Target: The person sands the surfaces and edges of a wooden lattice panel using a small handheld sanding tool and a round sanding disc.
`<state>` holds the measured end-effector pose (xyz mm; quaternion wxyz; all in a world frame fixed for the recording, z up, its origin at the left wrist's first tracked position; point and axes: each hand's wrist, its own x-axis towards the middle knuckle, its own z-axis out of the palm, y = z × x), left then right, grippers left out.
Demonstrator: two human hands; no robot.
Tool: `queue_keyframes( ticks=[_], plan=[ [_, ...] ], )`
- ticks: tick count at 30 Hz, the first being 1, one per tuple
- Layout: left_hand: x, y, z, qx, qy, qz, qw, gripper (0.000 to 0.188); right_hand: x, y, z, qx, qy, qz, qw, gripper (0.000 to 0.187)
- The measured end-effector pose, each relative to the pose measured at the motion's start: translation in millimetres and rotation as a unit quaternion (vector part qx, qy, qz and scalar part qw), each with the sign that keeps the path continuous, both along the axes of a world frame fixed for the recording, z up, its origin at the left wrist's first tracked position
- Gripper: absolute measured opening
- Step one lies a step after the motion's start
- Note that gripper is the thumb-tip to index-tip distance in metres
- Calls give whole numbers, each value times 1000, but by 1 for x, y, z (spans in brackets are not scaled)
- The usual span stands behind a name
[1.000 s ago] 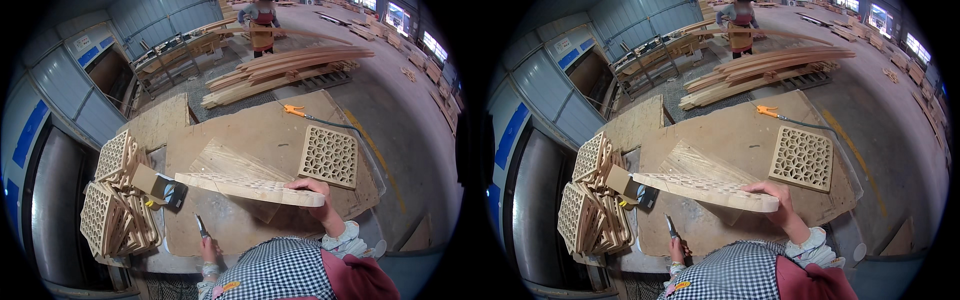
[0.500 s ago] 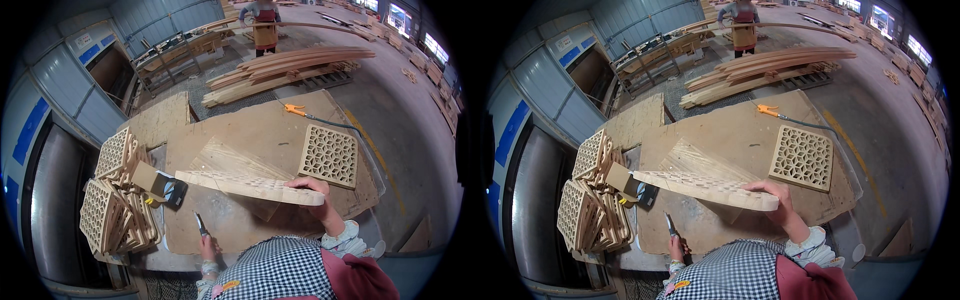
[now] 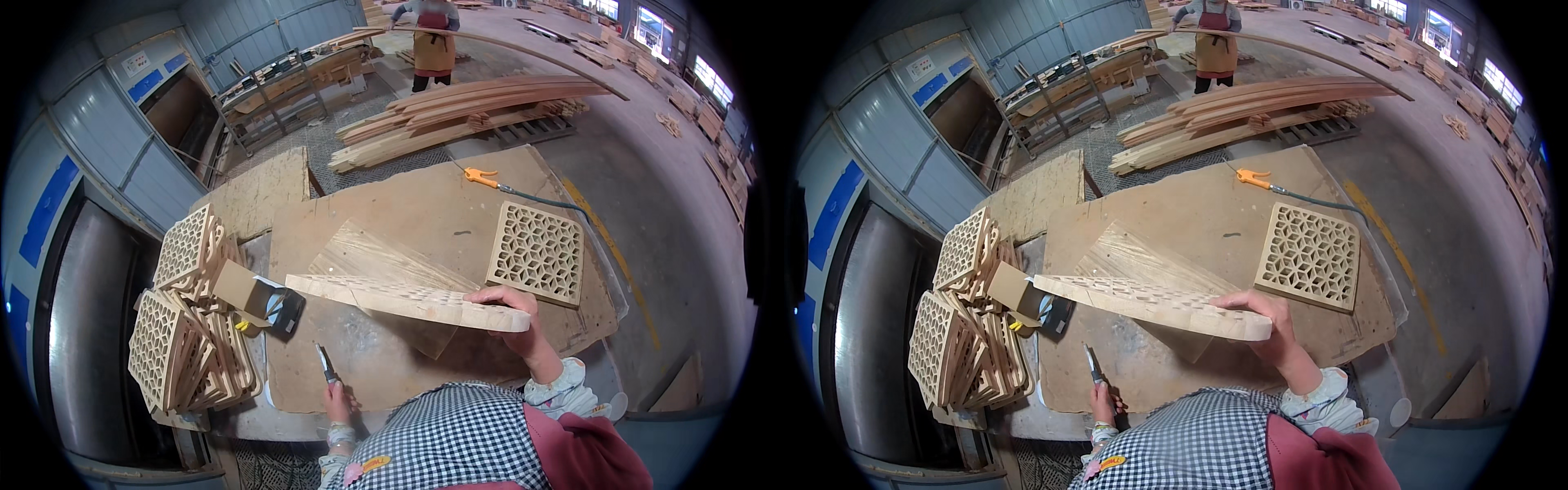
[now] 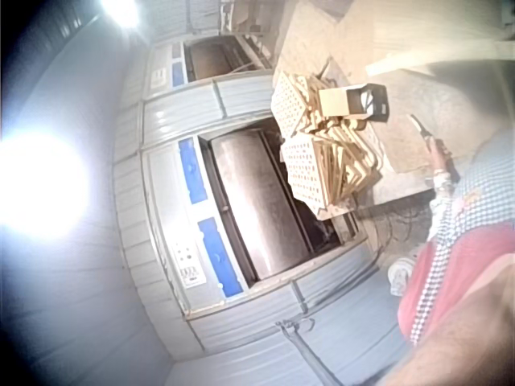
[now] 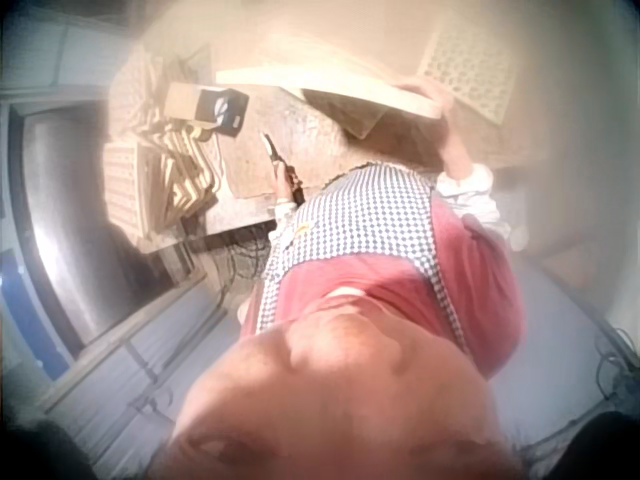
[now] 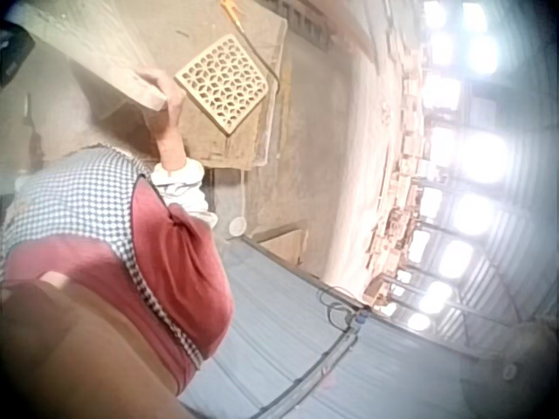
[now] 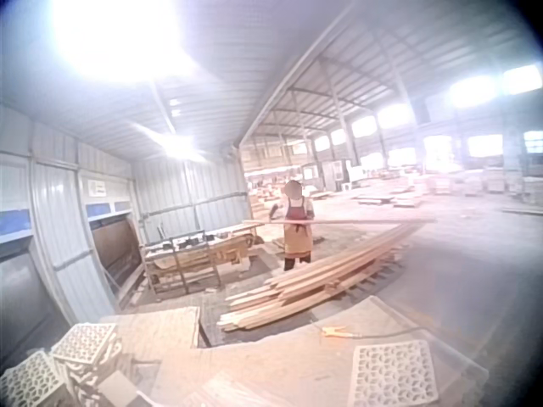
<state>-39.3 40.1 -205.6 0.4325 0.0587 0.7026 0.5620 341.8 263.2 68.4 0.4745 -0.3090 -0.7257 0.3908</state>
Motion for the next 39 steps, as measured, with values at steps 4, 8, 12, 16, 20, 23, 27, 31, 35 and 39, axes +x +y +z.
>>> queue_keyframes(
  ticks=[4, 8, 12, 16, 20, 23, 27, 31, 35, 39],
  plan=[
    [0, -1, -1, 0, 10, -3, 1000, 25, -1, 3, -4, 31, 6, -3, 999, 23],
    [-4, -2, -8, 6, -6, 3, 1000, 26, -2, 3, -5, 19, 3, -9, 1000, 22],
    [-5, -3, -11, 5, -9, 8, 1000, 26, -3, 4, -5, 44, -2, -13, 999, 21],
    [-4, -1, -9, 0, -7, 11, 1000, 25, -3, 6, -9, 47, -10, -19, 999, 22],
    [-4, -2, -10, 1, -9, 12, 1000, 25, -3, 5, -7, 48, -10, -14, 999, 24],
    [-5, -3, -12, 2, -12, 11, 1000, 25, -3, 6, -8, 49, -1, -8, 999, 24],
    [-6, -3, -11, -1, -11, 3, 1000, 25, -3, 5, -6, 52, -2, -10, 999, 23],
    [-7, -3, -15, 9, 1, -4, 1000, 26, 0, 4, -7, 22, -14, -18, 1000, 23],
    [0, -11, -3, 0, -39, -11, 999, 21, 3, 2, -11, 2, -45, -29, 999, 28],
    [-14, 7, 15, 14, -108, -64, 992, 15, 2, 6, -11, -40, 28, -14, 999, 32]
  ],
)
